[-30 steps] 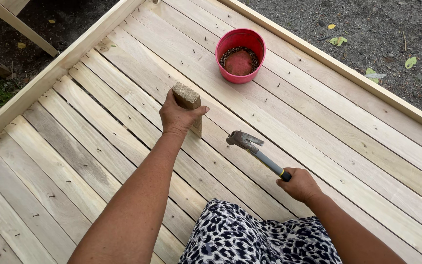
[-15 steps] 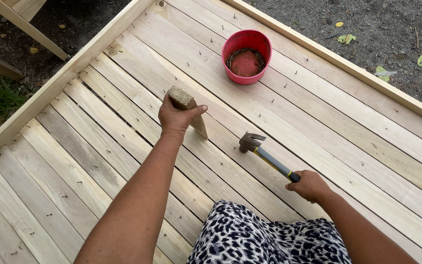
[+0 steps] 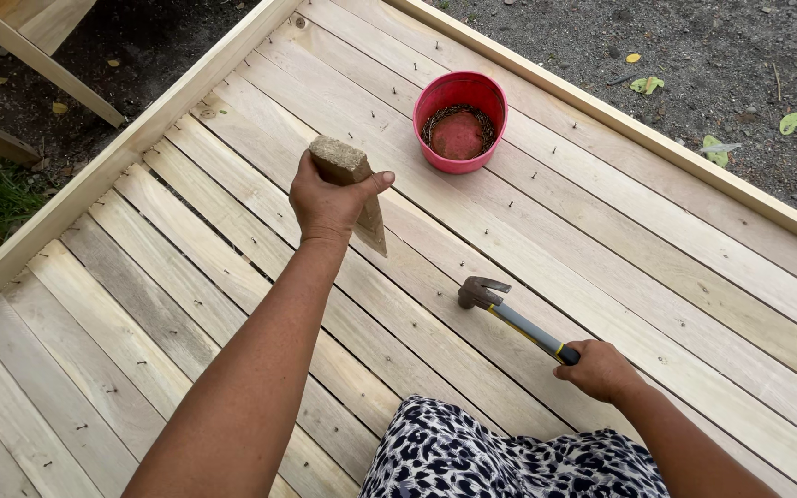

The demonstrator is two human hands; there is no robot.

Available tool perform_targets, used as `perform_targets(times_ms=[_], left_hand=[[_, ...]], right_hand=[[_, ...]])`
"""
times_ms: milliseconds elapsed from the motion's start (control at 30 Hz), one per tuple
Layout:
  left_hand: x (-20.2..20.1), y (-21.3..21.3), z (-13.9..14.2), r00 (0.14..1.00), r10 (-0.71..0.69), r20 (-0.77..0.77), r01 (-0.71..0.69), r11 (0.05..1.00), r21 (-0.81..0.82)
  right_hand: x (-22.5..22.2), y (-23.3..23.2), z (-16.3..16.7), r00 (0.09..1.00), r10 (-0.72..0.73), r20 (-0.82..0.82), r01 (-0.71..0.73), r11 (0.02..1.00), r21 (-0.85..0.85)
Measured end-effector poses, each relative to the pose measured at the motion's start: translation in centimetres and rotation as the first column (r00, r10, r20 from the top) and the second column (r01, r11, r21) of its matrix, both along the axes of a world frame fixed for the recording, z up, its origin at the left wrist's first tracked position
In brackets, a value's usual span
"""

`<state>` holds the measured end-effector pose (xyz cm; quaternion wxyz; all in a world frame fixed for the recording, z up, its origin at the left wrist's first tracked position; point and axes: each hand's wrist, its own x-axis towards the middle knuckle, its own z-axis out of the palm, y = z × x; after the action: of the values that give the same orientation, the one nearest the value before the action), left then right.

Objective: The person hammers nails flush into a slatted wooden panel, working across the surface one nail at a time while holding a small wood block against the nail heads. At the end the person places the wood block into a pink bucket on the panel.

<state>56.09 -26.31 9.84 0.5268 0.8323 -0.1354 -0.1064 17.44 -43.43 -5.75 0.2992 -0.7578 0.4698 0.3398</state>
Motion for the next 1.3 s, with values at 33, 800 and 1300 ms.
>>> perform_targets(times_ms=[33,800,1300], left_hand=[[0.3,-1.3,0.9,0.990,-0.086,0.114,0.084,0.996,0.019],[-4.3,-3.7,-2.8,0.990,-0.143,-0.008,0.143,0.981,0.131],[-2.3,-2.5,-3.9,0.997,-0.003,-0.081,0.000,0.999,-0.039]], right_hand=[[-0.1,0.0,0.0,1.000,-0.005,-0.002,0.005,1.000,0.005],[1.4,0.4,2.1,0.995,-0.082,0.050,0.083,0.996,-0.011],[6.1,-0.4,8.7,0.842,-0.424,0.334,0.417,0.904,0.095]])
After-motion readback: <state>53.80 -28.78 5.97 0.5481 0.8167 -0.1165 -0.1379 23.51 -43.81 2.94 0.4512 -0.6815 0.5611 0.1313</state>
